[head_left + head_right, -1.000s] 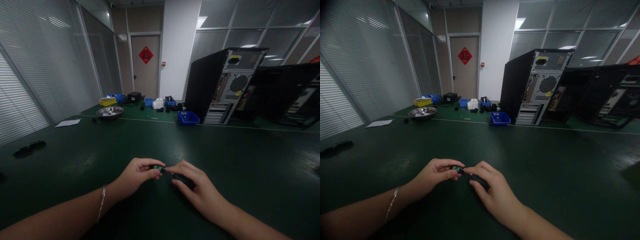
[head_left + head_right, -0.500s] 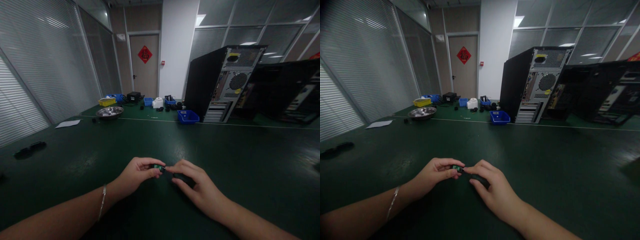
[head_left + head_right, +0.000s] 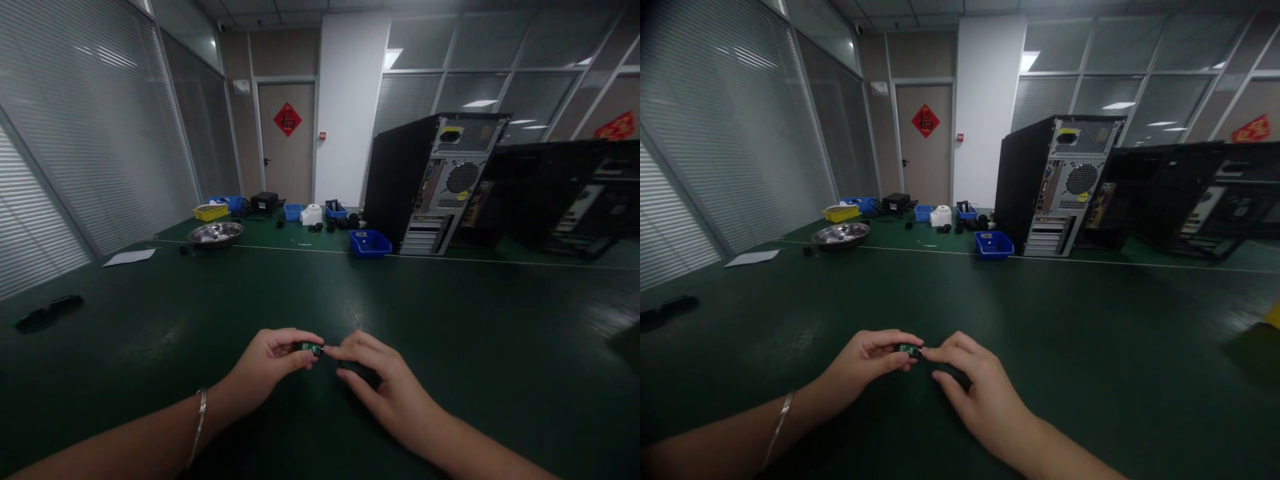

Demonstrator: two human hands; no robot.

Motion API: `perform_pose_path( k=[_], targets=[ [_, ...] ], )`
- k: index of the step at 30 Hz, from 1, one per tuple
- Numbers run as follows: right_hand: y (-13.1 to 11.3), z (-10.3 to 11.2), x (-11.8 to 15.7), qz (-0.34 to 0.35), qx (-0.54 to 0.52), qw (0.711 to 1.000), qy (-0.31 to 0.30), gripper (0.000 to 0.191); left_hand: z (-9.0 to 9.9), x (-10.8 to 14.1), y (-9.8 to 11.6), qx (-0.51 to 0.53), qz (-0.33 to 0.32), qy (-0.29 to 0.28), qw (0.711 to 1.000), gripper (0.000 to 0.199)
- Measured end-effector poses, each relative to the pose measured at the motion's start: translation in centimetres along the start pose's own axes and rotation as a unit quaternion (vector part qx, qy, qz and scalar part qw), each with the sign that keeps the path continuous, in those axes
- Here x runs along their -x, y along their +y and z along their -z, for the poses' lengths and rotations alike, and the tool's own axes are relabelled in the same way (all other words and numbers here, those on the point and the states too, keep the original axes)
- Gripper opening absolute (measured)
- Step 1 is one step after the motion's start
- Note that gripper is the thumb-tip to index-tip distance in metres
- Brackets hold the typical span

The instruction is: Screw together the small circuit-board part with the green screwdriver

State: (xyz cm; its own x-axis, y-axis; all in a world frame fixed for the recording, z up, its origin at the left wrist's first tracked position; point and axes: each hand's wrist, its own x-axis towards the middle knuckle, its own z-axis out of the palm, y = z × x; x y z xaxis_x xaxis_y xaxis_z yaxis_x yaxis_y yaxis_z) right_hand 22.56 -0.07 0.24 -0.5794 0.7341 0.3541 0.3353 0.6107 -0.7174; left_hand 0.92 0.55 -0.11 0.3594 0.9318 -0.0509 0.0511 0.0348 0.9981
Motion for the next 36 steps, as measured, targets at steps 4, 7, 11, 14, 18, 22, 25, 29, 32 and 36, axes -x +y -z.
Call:
perform_pose_path(
  k=[4,7,11,14,18,22,25,29,32,36],
  targets=[
    [0.2,0.0,-0.1,0.003,-0.011,1.0,-0.004,0.032,0.2,-0.1,-0.1,0.021,0.017,-0.007,1.0,0.031],
    [0.2,-0.2,-0.1,0.005,-0.018,1.0,-0.004,0.033,0.4,-0.1,-0.2,0.03,0.014,-0.02,0.999,0.031],
    [0.1,-0.4,0.0,0.015,-0.015,1.0,-0.002,0.033,0.4,0.1,-0.4,0.03,-0.004,-0.022,0.999,0.03],
    [0.0,-0.4,0.0,0.019,-0.012,1.0,-0.008,0.033,0.5,0.0,-0.7,0.024,-0.021,-0.018,0.999,0.03],
    [-0.1,-0.3,0.0,0.015,-0.009,1.0,-0.018,0.032,0.6,0.1,-0.7,0.007,-0.023,-0.028,0.999,0.028],
    [-0.1,-0.3,0.1,0.019,-0.011,0.999,-0.027,0.031,0.6,0.2,-0.5,0.003,-0.017,-0.054,0.998,0.027],
    [-0.2,-0.3,0.1,0.018,-0.013,0.999,-0.024,0.031,0.5,0.3,-0.4,0.016,-0.024,-0.056,0.998,0.027],
    [-0.2,-0.2,0.0,0.014,-0.018,1.0,-0.014,0.032,0.4,0.1,-0.7,0.082,-0.04,-0.044,0.995,0.028],
    [-0.1,-0.3,0.0,0.007,-0.012,1.0,-0.003,0.033,0.5,0.0,-1.0,0.159,-0.031,-0.02,0.987,0.031],
    [0.0,-0.4,0.1,0.007,-0.007,1.0,0.002,0.033,0.7,-0.2,-1.0,0.184,-0.017,0.002,0.983,0.021]
  ],
)
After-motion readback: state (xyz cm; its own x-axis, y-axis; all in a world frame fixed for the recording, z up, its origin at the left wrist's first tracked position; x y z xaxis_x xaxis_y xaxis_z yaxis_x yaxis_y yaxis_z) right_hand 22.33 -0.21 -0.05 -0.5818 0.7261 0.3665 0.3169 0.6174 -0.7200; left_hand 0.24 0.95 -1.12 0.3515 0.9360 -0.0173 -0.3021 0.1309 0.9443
